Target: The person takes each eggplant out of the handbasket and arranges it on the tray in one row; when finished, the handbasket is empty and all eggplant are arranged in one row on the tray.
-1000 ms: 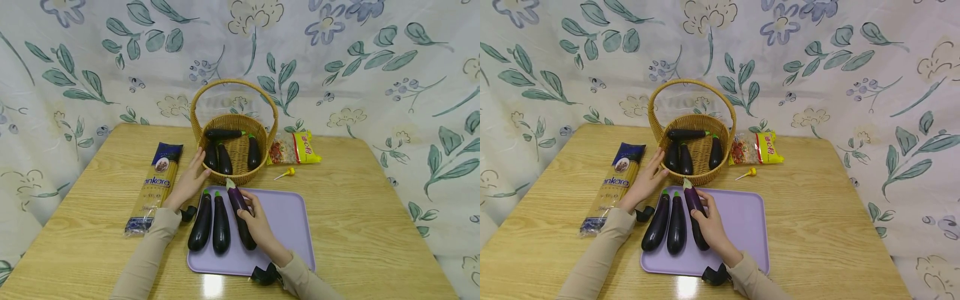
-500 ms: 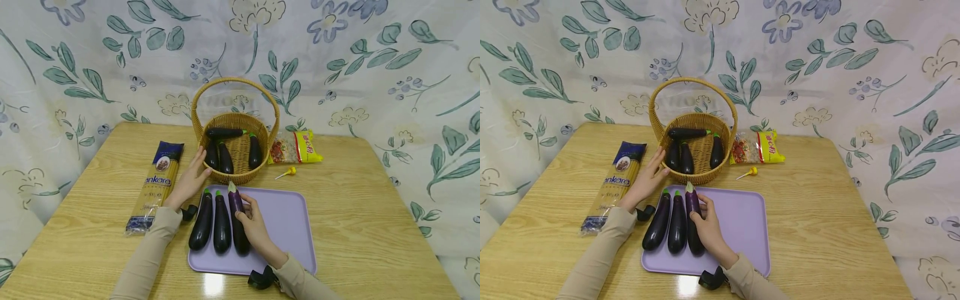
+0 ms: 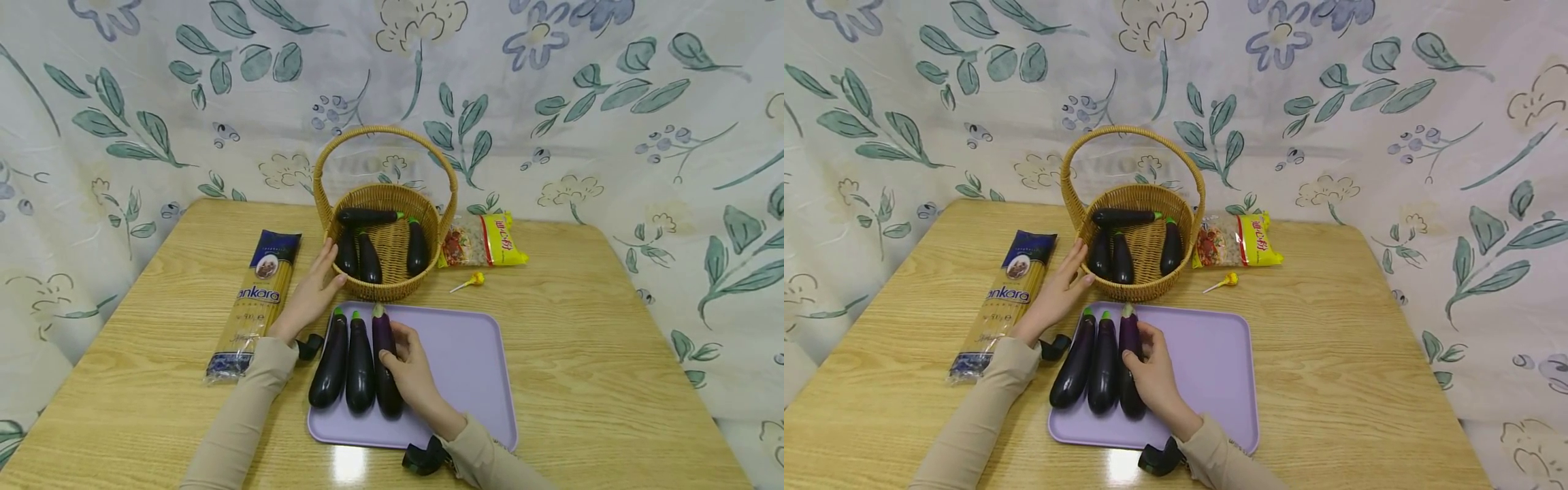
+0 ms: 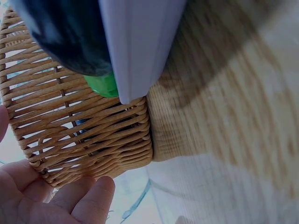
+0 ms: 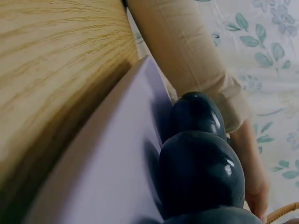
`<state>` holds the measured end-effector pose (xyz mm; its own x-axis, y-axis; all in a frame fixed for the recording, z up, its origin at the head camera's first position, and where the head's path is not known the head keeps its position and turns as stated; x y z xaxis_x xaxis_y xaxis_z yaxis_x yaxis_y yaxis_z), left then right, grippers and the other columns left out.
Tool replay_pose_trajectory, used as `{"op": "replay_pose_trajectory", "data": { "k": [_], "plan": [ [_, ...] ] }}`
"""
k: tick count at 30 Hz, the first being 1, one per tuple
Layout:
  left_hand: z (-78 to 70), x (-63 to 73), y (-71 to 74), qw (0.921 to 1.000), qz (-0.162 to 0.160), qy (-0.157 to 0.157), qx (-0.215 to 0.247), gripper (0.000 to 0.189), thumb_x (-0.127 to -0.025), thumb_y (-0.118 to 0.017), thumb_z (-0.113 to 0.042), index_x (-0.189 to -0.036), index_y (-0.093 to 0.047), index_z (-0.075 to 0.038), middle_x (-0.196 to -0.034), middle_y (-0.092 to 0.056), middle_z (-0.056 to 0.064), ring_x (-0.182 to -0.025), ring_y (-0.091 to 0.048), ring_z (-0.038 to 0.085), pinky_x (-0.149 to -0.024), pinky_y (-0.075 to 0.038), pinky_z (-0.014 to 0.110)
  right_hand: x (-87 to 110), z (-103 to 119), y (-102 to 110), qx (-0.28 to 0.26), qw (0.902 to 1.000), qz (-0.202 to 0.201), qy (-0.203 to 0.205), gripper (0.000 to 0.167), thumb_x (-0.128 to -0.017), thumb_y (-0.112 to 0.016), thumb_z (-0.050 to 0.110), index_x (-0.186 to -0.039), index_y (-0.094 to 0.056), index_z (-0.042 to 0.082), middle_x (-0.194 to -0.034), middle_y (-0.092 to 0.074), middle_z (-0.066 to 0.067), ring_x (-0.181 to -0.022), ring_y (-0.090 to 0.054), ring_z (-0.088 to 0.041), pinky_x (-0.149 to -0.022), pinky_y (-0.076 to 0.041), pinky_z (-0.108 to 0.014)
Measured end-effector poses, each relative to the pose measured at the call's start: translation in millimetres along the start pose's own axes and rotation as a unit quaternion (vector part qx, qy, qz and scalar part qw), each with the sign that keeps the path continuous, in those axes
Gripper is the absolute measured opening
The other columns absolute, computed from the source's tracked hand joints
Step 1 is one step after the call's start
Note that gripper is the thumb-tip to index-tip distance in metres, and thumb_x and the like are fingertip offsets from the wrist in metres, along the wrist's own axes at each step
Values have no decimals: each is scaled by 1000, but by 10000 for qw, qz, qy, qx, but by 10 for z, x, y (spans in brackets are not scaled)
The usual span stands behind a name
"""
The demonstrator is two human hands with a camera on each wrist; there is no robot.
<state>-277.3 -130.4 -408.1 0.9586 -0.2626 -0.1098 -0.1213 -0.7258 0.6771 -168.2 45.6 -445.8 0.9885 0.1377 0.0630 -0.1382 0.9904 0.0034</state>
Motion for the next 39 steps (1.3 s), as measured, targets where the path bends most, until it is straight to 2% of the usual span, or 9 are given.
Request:
{"op": "replay_pose_trajectory", "data": {
  "k": [2, 5, 7, 13, 20, 25, 30, 33, 39],
  "plan": [
    [2, -2, -1, 10000, -4, 5, 9, 70, -102, -43, -41, -157, -10, -13, -166, 3, 0, -151, -7, 32, -117, -19, 60, 2, 14, -17, -2, 9999, 19, 126, 54, -87, -55, -5, -138, -36, -9, -139, -42, -31, -129, -47, -43, -103, -46, -37],
    [8, -4, -6, 10000, -6, 7, 23, 70, -102, -44, -41, -157, -10, -13, -166, 3, 1, -151, -8, 33, -117, -19, 60, 7, 37, -17, 100, 9996, -17, 260, 55, -85, -55, -7, -137, -37, -9, -144, -39, -31, -139, -34, -44, -115, -31, -52],
    [13, -3, -7, 10000, -3, 4, 23, 71, -102, -44, -42, -157, -10, -13, -165, 3, 1, -151, -7, 33, -117, -19, 60, 9, 40, -14, 78, 9996, -15, 266, 56, -84, -55, -8, -138, -37, -8, -146, -37, -31, -140, -32, -45, -116, -28, -54],
    [23, 1, -5, 10000, -5, 31, -5, 70, -102, -44, -41, -157, -10, -12, -165, 3, 2, -151, -7, 34, -118, -18, 59, 13, 18, 16, -14, 9999, -92, 59, 59, -84, -56, -4, -139, -37, -6, -146, -36, -32, -137, -36, -47, -113, -33, -54],
    [5, 11, -8, 10000, 11, 86, 12, 70, -103, -44, -39, -157, -11, -12, -166, 3, 1, -151, -8, 34, -117, -19, 60, -39, 80, 115, 107, 9990, -369, 234, 54, -85, -58, -3, -136, -41, -8, -143, -41, -30, -137, -38, -45, -113, -34, -53],
    [-16, 13, -1, 9999, 13, 92, 41, 69, -103, -45, -36, -157, -10, -12, -166, 2, 3, -151, -7, 35, -117, -18, 60, -92, 176, 187, 95, 9985, -455, 297, 51, -85, -56, -4, -133, -42, -9, -141, -44, -28, -135, -41, -43, -110, -39, -50],
    [-23, 11, 4, 10000, 10, 89, 43, 69, -103, -45, -36, -157, -10, -12, -166, 2, 3, -151, -7, 34, -118, -18, 60, -155, 304, 234, 83, 9985, -416, 350, 51, -86, -55, -5, -135, -42, -7, -138, -48, -26, -128, -48, -40, -99, -49, -36],
    [-18, 8, 3, 10000, 9, 85, 47, 68, -103, -44, -37, -157, -11, -12, -166, 3, 2, -151, -7, 33, -118, -18, 59, -196, 387, 257, -5, 9985, -392, 370, 50, -88, -55, -4, -136, -43, -4, -138, -48, -25, -127, -50, -39, -95, -49, -28],
    [-5, 4, -8, 10000, 6, 86, 2, 70, -102, -44, -40, -157, -10, -13, -166, 3, 1, -151, -8, 33, -117, -19, 60, -317, 598, 311, -257, 9977, -373, 509, 49, -91, -52, -3, -138, -41, -2, -136, -48, -23, -128, -49, -38, -93, -47, -22]
  ]
}}
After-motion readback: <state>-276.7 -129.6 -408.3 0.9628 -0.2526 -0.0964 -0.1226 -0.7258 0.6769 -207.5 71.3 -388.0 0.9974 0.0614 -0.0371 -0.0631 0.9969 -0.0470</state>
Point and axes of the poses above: each hand's wrist, its own x-axis away from the middle knuckle, its own y-axis out of the back of the hand, z = x × y, the point moved 9 cm from there along -x, towards the middle knuckle
